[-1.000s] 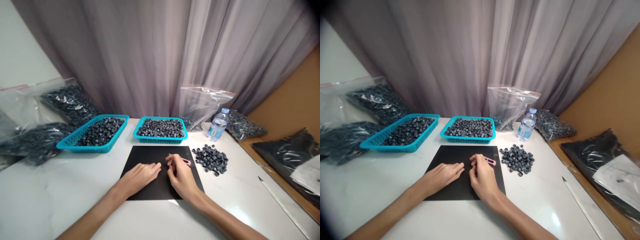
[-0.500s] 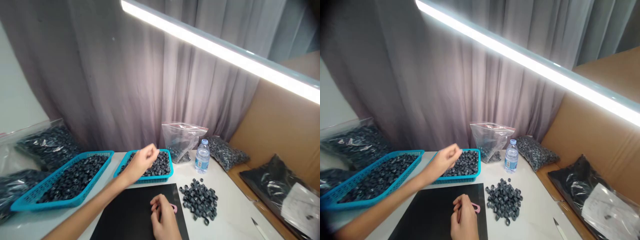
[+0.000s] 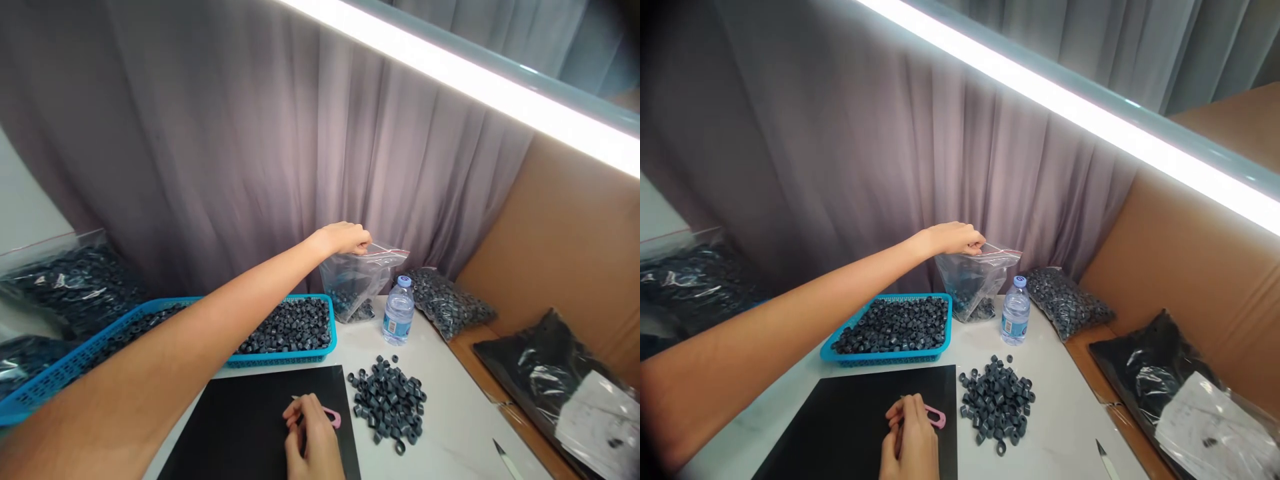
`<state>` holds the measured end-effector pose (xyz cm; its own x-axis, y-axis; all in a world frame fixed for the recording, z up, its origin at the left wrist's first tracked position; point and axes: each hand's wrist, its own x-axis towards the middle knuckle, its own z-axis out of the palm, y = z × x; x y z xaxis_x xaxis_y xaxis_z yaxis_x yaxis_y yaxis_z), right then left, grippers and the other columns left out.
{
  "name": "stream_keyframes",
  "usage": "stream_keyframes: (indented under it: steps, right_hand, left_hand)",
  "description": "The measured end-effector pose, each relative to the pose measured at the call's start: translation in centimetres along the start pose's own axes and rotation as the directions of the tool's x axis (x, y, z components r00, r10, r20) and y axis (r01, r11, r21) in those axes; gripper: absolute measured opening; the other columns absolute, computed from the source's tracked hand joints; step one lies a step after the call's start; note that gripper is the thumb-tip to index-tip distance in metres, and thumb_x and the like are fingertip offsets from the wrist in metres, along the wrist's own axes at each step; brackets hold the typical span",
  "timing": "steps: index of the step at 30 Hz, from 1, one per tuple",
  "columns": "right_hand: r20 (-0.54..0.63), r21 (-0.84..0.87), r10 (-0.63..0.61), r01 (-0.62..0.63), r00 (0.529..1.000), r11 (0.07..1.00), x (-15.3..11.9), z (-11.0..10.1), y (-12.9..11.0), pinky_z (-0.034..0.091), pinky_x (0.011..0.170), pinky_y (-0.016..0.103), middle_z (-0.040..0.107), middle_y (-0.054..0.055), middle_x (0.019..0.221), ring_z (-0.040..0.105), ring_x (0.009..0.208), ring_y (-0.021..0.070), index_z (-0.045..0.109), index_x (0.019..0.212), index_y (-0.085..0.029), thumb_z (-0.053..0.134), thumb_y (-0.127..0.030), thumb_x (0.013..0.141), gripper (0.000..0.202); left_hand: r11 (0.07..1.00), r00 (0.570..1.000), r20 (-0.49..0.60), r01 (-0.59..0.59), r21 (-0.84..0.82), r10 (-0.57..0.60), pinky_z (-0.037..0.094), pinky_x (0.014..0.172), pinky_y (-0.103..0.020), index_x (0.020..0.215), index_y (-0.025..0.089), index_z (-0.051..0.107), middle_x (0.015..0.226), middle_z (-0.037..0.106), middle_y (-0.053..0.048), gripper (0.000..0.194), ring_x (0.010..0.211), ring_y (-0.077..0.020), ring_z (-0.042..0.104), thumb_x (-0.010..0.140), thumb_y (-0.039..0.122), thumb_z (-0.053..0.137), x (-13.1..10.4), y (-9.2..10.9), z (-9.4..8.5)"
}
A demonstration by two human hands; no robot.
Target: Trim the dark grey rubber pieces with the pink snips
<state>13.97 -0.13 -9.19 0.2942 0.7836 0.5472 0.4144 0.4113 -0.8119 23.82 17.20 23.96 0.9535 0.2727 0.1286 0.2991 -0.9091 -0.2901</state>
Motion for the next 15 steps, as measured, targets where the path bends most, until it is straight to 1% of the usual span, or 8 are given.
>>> stream_keyframes:
  steps: [3,6,7,9,11,15]
  right_hand:
    - [0.018,-0.049,-0.002,0.002,1.0,0.999,-0.2,-0.2,-0.2,0.048,0.07,0.035,0.062,0.003,0.086,0.065,0.078,0.0241,0.056,0.094,-0.026,0.046,0.001,0.073,0.035]
    - [0.069,-0.083,-0.013,0.019,0.998,0.996,-0.2,-0.5,-0.5,0.049,0.073,0.034,0.064,0.002,0.089,0.067,0.081,0.0234,0.057,0.095,-0.026,0.046,0.004,0.066,0.043]
    - [0.095,-0.088,-0.02,0.028,0.995,0.996,-0.2,-0.6,-0.6,0.049,0.072,0.032,0.064,0.001,0.09,0.068,0.081,0.0226,0.057,0.095,-0.026,0.046,0.005,0.064,0.045]
    - [0.138,-0.098,-0.045,0.059,0.989,0.993,-0.1,-0.8,-0.7,0.047,0.067,0.03,0.063,0.0,0.09,0.068,0.077,0.0209,0.057,0.094,-0.025,0.047,0.004,0.062,0.045]
    - [0.133,-0.125,-0.061,0.078,0.989,0.989,-0.1,-0.6,-0.8,0.046,0.064,0.029,0.063,0.0,0.089,0.068,0.075,0.0207,0.057,0.093,-0.025,0.048,0.003,0.062,0.042]
    - [0.066,-0.192,-0.088,0.099,0.994,0.976,-0.5,0.4,-0.6,0.044,0.06,0.031,0.064,0.0,0.086,0.068,0.069,0.0213,0.056,0.09,-0.025,0.049,0.002,0.058,0.042]
  left_hand:
    - [0.992,0.998,0.044,-0.059,0.11,0.054,0.04,0.066,-0.034,0.083,0.019,0.071,0.08,0.071,-0.008,0.017,0.074,-0.0228,0.068,0.093,0.026,0.06,0.5,-0.3,0.4]
    - [0.968,0.987,0.12,-0.128,0.218,0.104,0.051,0.077,-0.036,0.096,0.016,0.071,0.093,0.072,-0.009,0.013,0.088,-0.0233,0.069,0.095,0.024,0.062,1.8,-0.1,0.6]
    - [0.957,0.982,0.149,-0.152,0.247,0.117,0.053,0.082,-0.038,0.104,0.016,0.07,0.102,0.071,-0.009,0.015,0.093,-0.0231,0.069,0.096,0.026,0.063,2.3,0.0,0.6]
    - [0.936,0.97,0.197,-0.194,0.293,0.139,0.056,0.089,-0.043,0.119,0.016,0.065,0.119,0.067,-0.01,0.027,0.103,-0.0229,0.067,0.097,0.032,0.063,3.3,0.2,0.6]
    - [0.917,0.962,0.226,-0.223,0.33,0.152,0.057,0.091,-0.045,0.128,0.018,0.06,0.129,0.063,-0.01,0.035,0.108,-0.0235,0.065,0.098,0.035,0.062,3.9,0.2,0.7]
    - [0.893,0.962,0.228,-0.233,0.386,0.153,0.057,0.091,-0.046,0.127,0.017,0.061,0.128,0.063,-0.01,0.035,0.109,-0.0241,0.065,0.097,0.035,0.062,4.0,-0.3,0.9]
